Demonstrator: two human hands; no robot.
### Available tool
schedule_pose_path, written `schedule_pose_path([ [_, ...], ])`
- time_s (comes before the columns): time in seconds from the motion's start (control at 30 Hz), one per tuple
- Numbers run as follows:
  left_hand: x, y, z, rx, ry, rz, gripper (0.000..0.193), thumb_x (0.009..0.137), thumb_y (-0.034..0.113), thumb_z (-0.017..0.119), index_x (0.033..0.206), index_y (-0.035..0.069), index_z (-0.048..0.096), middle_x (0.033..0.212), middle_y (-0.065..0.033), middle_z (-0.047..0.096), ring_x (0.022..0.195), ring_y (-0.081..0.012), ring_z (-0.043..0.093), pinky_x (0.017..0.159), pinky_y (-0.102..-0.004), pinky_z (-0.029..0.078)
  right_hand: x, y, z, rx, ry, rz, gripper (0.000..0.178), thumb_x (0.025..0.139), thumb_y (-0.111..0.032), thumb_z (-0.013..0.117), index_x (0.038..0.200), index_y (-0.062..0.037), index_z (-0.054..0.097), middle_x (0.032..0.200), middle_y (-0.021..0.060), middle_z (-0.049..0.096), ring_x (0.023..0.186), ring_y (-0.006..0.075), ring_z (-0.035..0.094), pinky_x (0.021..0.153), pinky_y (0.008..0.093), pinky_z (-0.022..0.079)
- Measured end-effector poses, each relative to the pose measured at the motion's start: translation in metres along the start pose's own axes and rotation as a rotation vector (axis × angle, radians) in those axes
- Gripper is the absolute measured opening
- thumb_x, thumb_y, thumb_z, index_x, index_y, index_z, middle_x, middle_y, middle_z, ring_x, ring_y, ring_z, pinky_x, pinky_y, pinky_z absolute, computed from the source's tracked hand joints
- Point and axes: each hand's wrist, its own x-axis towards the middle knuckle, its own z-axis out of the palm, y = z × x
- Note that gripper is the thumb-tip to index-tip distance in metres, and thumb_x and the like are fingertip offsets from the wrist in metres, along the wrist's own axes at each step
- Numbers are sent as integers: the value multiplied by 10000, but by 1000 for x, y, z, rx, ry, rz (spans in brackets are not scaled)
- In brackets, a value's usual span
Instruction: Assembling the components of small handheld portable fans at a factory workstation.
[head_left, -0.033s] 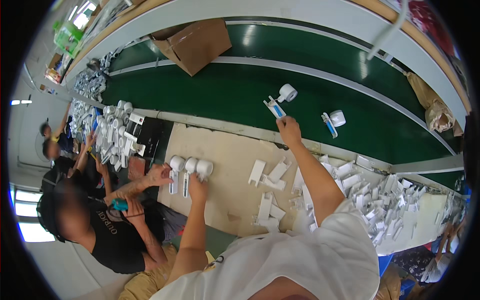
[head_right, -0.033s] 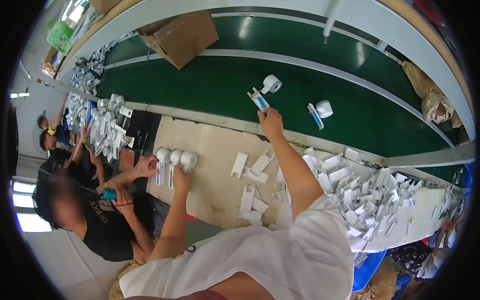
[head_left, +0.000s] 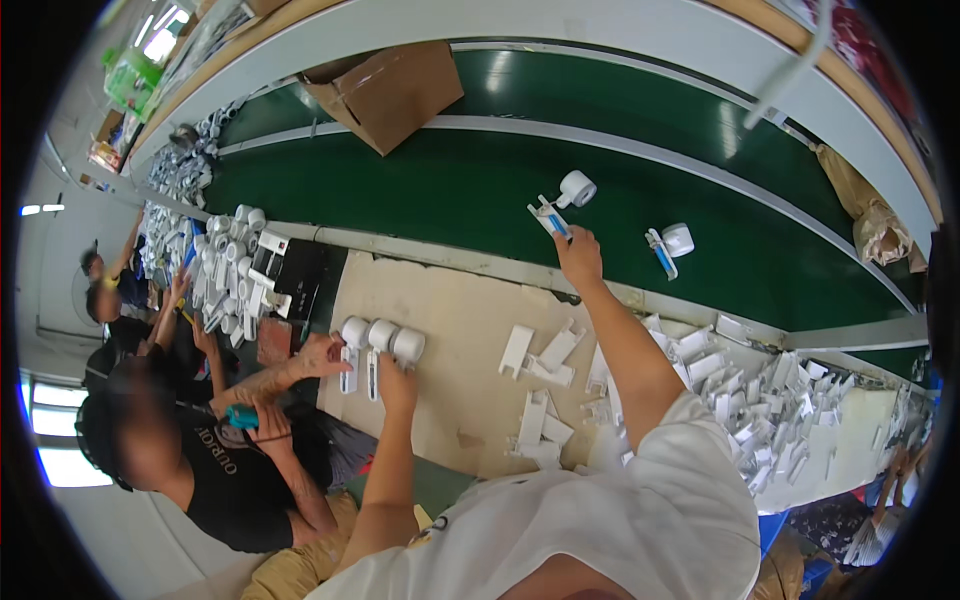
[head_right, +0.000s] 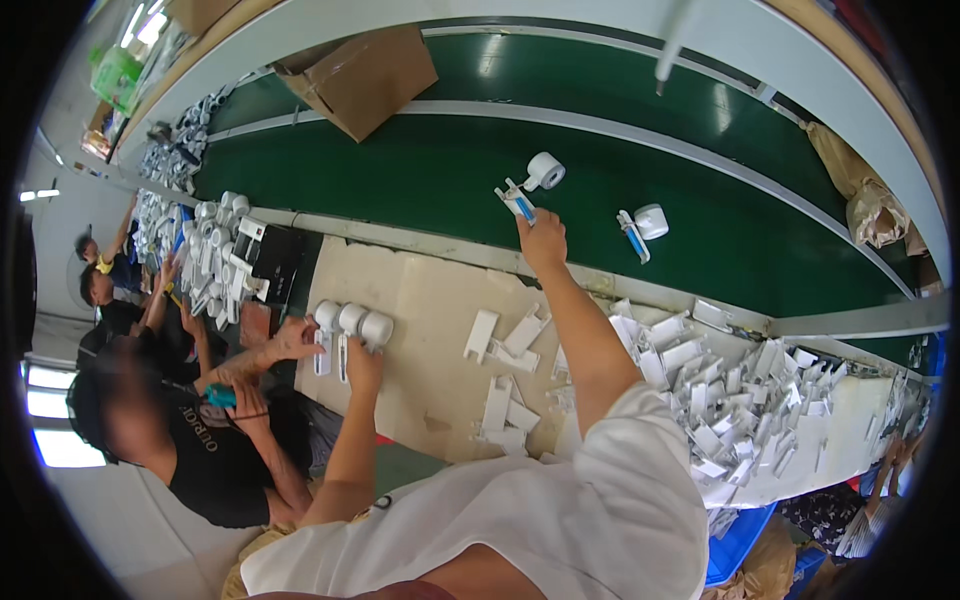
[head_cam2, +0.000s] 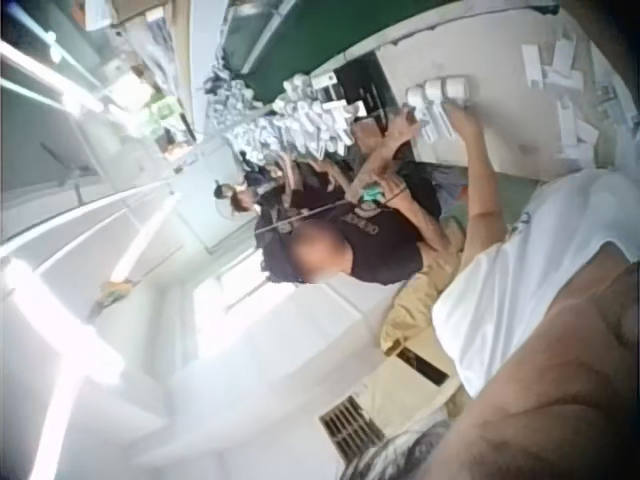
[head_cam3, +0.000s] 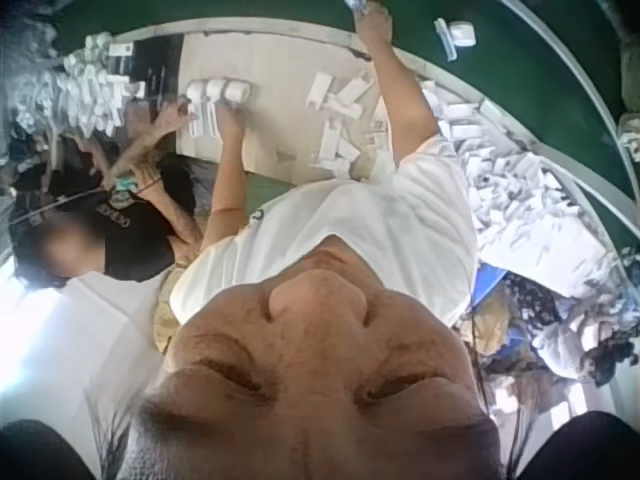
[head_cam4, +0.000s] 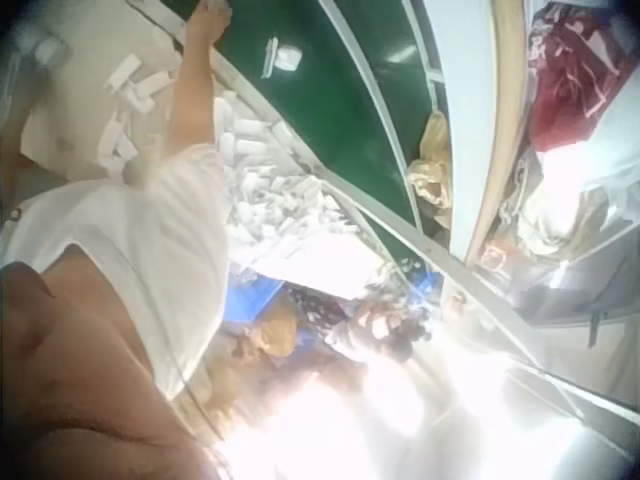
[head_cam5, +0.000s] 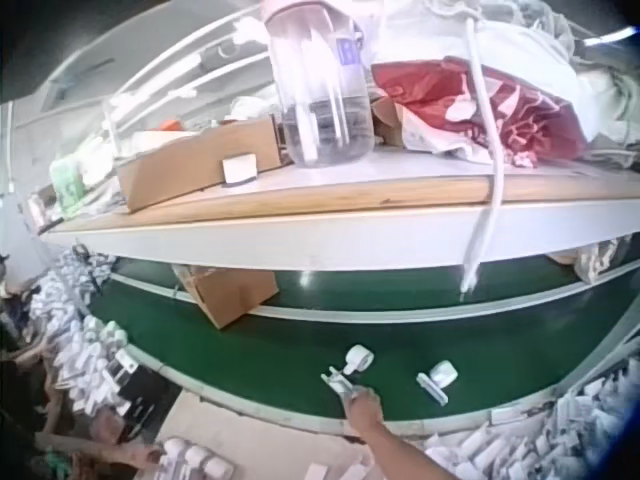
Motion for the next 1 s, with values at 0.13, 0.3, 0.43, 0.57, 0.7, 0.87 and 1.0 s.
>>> schedule_pose_path([
  [0.13, -26, 52, -3, 157, 307, 384, 557, 665, 34, 603, 1186, 1, 411, 1148, -223, 495, 1103, -371, 444, 954, -443, 327, 32, 7, 27, -371, 339, -84, 478, 744, -379, 641, 1061, -42, 519, 848, 158, 608, 824, 346, 583, 772, 441, 456],
  [0.3, -28, 99, 18, -958, -510, -172, 341, 864, 176, 502, 1130, -35, 466, 1149, -179, 538, 1014, -272, 553, 860, -369, 445, 4, -10, -6, 549, -382, 242, 266, 778, -249, 620, 875, -33, 497, 623, 60, 530, 499, 159, 516, 451, 287, 418],
  [0.43, -33, 171, 20, -1419, -572, -200, 410, 913, 326, 443, 1136, -17, 465, 1093, -153, 570, 989, -216, 572, 821, -322, 469, -103, -47, -57, 791, -592, 195, 214, 827, -205, 581, 881, -31, 468, 616, 18, 512, 485, 78, 458, 418, 222, 355],
  [0.57, -65, 207, 1, -1535, -646, -284, 311, 898, 247, 461, 1104, 15, 480, 945, -102, 607, 848, -180, 602, 738, -301, 497, -198, -74, -77, 588, -574, 77, 455, 798, -293, 614, 1082, 22, 449, 676, 97, 577, 552, 173, 566, 503, 299, 442],
  [0.7, -104, 206, -18, -1479, -501, -325, 230, 856, 171, 458, 1022, 16, 492, 856, -99, 598, 732, -189, 611, 658, -333, 521, -248, -82, -100, 224, -580, -97, 370, 811, -264, 608, 1007, 20, 474, 686, 115, 598, 589, 212, 586, 545, 308, 458],
  [0.87, -123, 199, -57, -1595, -816, -330, 358, 870, 339, 446, 1015, 17, 508, 789, -80, 569, 602, -171, 538, 556, -314, 470, -280, -69, -145, 58, 103, -699, 567, 610, -146, 764, 1086, -37, 475, 1186, 150, 468, 1093, 374, 428, 932, 447, 339],
  [1.0, -153, 207, -86, -1717, -1156, -342, 425, 893, 421, 365, 1049, 57, 517, 802, -60, 569, 571, -149, 489, 502, -283, 407, -295, -72, -138, 346, -28, -484, 924, 593, -44, 747, 1355, -69, 226, 1252, 146, 366, 1198, 326, 368, 1019, 424, 279],
])
